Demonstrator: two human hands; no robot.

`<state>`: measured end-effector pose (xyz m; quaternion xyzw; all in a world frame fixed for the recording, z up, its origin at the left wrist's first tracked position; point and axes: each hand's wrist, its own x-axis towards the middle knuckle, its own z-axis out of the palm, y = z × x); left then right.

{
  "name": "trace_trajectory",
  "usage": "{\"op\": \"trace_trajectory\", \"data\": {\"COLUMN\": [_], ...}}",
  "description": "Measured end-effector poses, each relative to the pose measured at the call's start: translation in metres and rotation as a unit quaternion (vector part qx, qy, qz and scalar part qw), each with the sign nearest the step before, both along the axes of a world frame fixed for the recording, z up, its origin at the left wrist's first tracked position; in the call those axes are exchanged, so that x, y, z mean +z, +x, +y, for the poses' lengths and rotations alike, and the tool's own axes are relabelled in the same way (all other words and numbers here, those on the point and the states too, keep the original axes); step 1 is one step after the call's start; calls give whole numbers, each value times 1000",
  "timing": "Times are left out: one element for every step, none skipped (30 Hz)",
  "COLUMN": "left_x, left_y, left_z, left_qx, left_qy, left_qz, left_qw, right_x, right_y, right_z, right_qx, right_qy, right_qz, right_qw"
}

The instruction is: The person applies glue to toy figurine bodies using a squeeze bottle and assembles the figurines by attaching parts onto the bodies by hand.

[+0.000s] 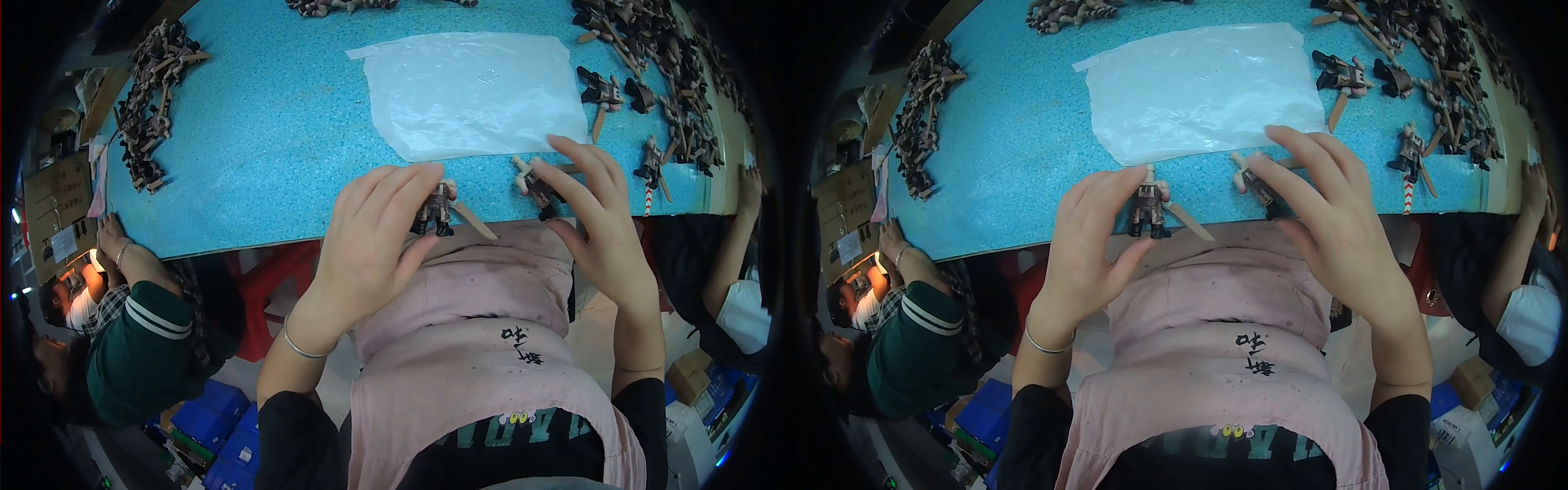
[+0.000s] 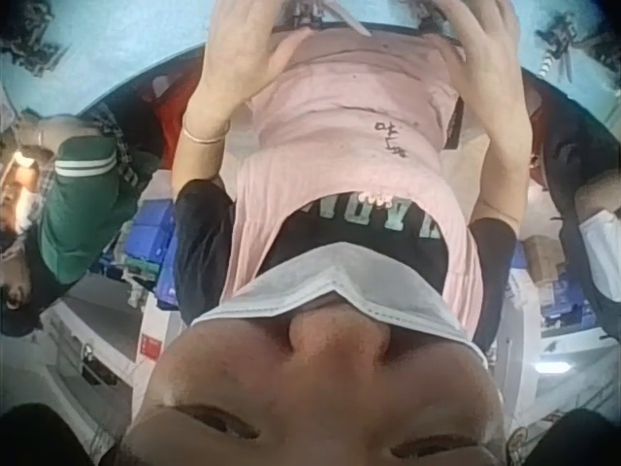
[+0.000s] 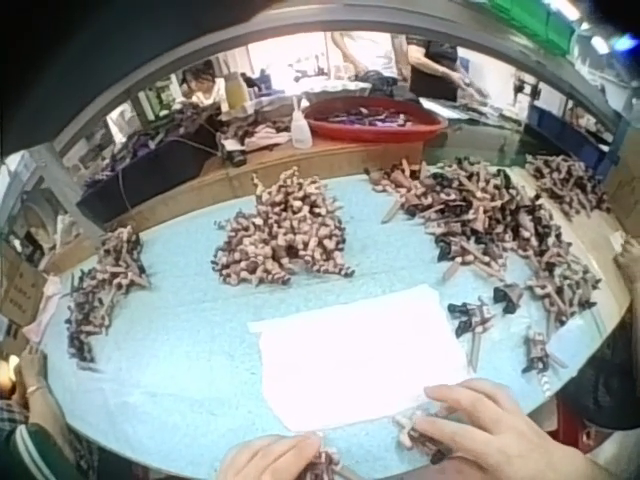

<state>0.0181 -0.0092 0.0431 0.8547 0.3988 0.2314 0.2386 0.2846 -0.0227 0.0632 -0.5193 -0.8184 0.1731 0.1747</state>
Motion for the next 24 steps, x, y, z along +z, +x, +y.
{"op": "trace_trajectory", "data": {"left_x": [-1,-2,-3,-4,-6,-7,-8,-9,-10,-10,-11,-12,-13,-14,-15,-16,-17,-17,-17,-18,-17,-17,-17,-18], "left_y": [-2,-3,-4,-5,-4,-3,-2,-1,0,2,3,4,5,6,7,7,7,8,8,9,8,9,10,11], "left_z": [0,0,0,1,3,4,6,8,10,12,14,15,17,19,19,20,20,20,19,19,18,18,18,17], "left_qx": [6,13,14,13,12,11,13,15,15,9,3,3,3,4,2,6,9,6,10,14,10,13,16,8], "left_qy": [-12,-25,-25,-28,-32,-31,-29,-27,-27,-20,-13,-14,-4,6,6,1,-4,-3,2,7,9,8,6,9], "left_qz": [1,2,1,-8,-17,-19,-30,-41,-41,-42,-43,-43,-45,-47,-49,-47,-46,-49,-48,-48,-52,-49,-46,-54], "left_qw": [1000,1000,1000,999,999,999,999,999,999,999,999,999,999,999,999,999,999,999,999,999,999,999,999,998], "right_x": [0,0,0,1,2,3,2,1,0,1,5,7,6,3,0,-4,-6,-7,-8,-7,-8,-9,-10,-8], "right_y": [0,0,0,0,1,1,1,0,-1,-2,-5,-9,-13,-19,-24,-27,-30,-31,-31,-29,-29,-27,-24,-22], "right_z": [5,10,13,12,12,13,13,14,15,17,20,22,22,22,22,22,22,21,22,22,22,21,21,20], "right_qx": [1,30,59,57,42,28,27,12,-4,-4,-2,1,-2,3,9,9,6,6,7,17,12,27,42,40], "right_qy": [1,-19,-38,-38,-58,-78,-77,-122,-166,-166,-164,-161,-161,-139,-117,-132,-130,-135,-140,-139,-135,-120,-106,-93], "right_qz": [-1,-5,-8,-10,13,36,35,108,180,179,200,221,220,224,227,227,225,190,155,142,139,147,155,165], "right_qw": [1000,999,997,998,997,996,996,987,970,970,966,962,962,965,967,965,966,972,978,980,981,981,981,981]}}
